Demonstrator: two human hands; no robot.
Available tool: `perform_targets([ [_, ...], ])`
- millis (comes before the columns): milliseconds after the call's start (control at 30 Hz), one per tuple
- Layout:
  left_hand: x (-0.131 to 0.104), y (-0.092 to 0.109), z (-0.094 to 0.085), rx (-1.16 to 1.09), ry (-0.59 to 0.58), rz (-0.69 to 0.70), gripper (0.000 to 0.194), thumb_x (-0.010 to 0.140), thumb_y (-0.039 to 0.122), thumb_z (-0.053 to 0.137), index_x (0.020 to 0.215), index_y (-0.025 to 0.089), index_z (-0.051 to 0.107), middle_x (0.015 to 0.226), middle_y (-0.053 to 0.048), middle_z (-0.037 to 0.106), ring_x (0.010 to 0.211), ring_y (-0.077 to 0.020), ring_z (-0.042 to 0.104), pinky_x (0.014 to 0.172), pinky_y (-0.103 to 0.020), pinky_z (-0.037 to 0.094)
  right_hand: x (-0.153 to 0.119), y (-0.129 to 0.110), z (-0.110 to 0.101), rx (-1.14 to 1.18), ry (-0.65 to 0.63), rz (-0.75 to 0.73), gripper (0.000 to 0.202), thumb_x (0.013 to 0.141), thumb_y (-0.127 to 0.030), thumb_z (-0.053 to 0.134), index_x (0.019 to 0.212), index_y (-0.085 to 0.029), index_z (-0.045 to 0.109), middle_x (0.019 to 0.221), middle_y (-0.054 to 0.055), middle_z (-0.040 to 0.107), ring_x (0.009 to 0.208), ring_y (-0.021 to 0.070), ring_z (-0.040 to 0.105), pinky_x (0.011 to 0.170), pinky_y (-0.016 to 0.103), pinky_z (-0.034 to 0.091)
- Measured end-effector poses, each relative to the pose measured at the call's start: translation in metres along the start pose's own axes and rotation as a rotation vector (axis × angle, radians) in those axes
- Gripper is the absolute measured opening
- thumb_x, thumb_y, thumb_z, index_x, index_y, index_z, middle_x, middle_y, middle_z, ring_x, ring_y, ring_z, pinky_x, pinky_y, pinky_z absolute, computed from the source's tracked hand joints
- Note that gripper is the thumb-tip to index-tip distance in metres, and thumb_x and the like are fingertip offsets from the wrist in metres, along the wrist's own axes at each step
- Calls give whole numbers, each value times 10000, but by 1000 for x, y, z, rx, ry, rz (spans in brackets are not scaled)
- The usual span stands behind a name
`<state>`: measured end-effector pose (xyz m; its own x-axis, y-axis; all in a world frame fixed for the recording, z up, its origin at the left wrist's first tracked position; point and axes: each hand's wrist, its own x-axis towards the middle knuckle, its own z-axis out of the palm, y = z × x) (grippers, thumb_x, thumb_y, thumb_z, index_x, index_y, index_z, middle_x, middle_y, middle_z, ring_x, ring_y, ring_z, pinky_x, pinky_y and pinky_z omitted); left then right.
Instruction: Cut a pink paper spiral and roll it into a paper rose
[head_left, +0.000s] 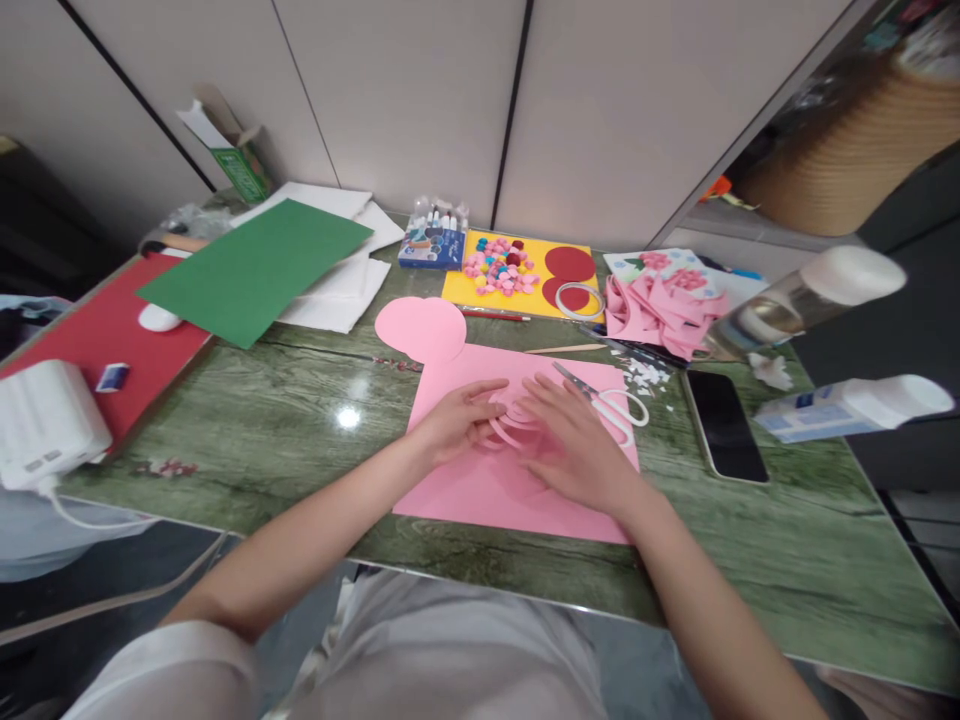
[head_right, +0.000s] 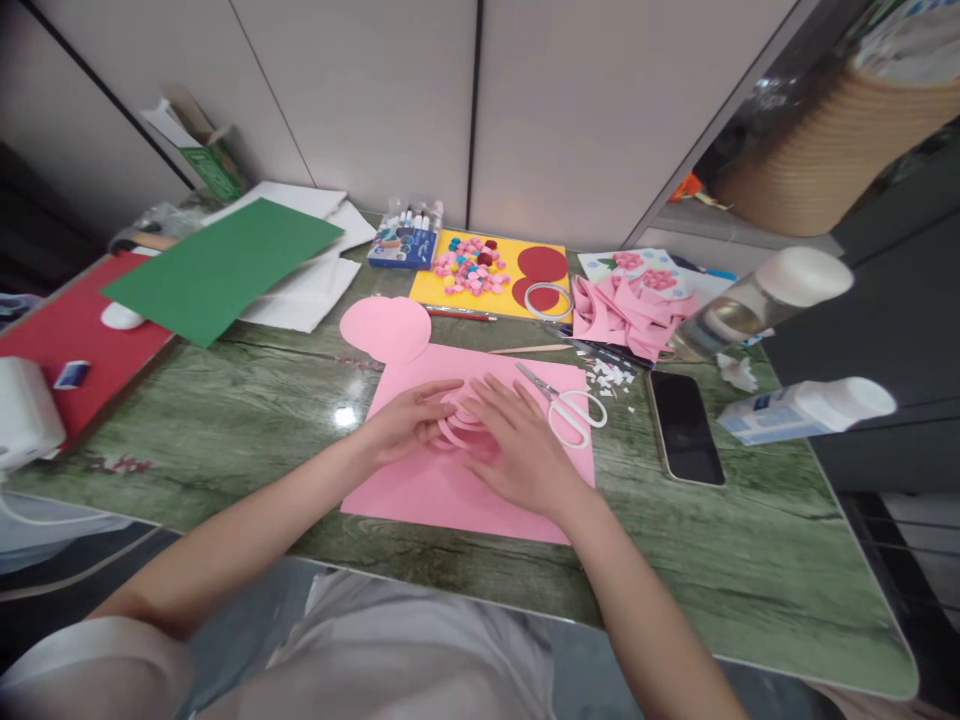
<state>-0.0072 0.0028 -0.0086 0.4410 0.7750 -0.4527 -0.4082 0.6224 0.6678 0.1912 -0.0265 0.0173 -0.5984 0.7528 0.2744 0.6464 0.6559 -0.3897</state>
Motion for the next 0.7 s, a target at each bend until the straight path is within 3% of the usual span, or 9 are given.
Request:
perform_targets([
  [200,0,1,4,-63,58,-14,388,744,20,591,1118,119,571,885,-64,687,752,-96,658,732,-189,526,-2,7,19,-55,-25,-10,513,822,-171,484,1327,-161,396,1376,121,450,1300,222,375,1085,463,295],
  [333,-2,1,9,8,27,38,358,768,165,622,1119,128,556,927,-88,684,856,-161,661,825,-300,512,-4,11,20,-1,71,177,411,844,-96,385,1212,-199,536,1209,84,613,1094,212,586,929,386,472],
  [467,-6,3,9,274,0,285,318,797,307,583,1069,141,568,932,-98,672,886,-196,645,831,-355,492,-2,14,9,164,242,431,301,854,-178,440,1089,-224,622,1075,48,681,936,215,648,771,331,514],
  [600,-7,8,3,699,217,628,245,800,339,560,972,172,606,961,-65,619,861,-152,587,775,-276,460,2,18,-2,398,334,585,198,812,-231,514,936,-177,659,781,21,692,699,178,630,613,270,487],
  [700,-2,10,-2,704,327,641,291,760,307,609,1021,186,568,1025,-59,575,921,-147,551,817,-272,434,4,20,-5,586,356,634,181,800,-266,540,892,-161,655,695,-4,656,615,144,596,545,232,461],
])
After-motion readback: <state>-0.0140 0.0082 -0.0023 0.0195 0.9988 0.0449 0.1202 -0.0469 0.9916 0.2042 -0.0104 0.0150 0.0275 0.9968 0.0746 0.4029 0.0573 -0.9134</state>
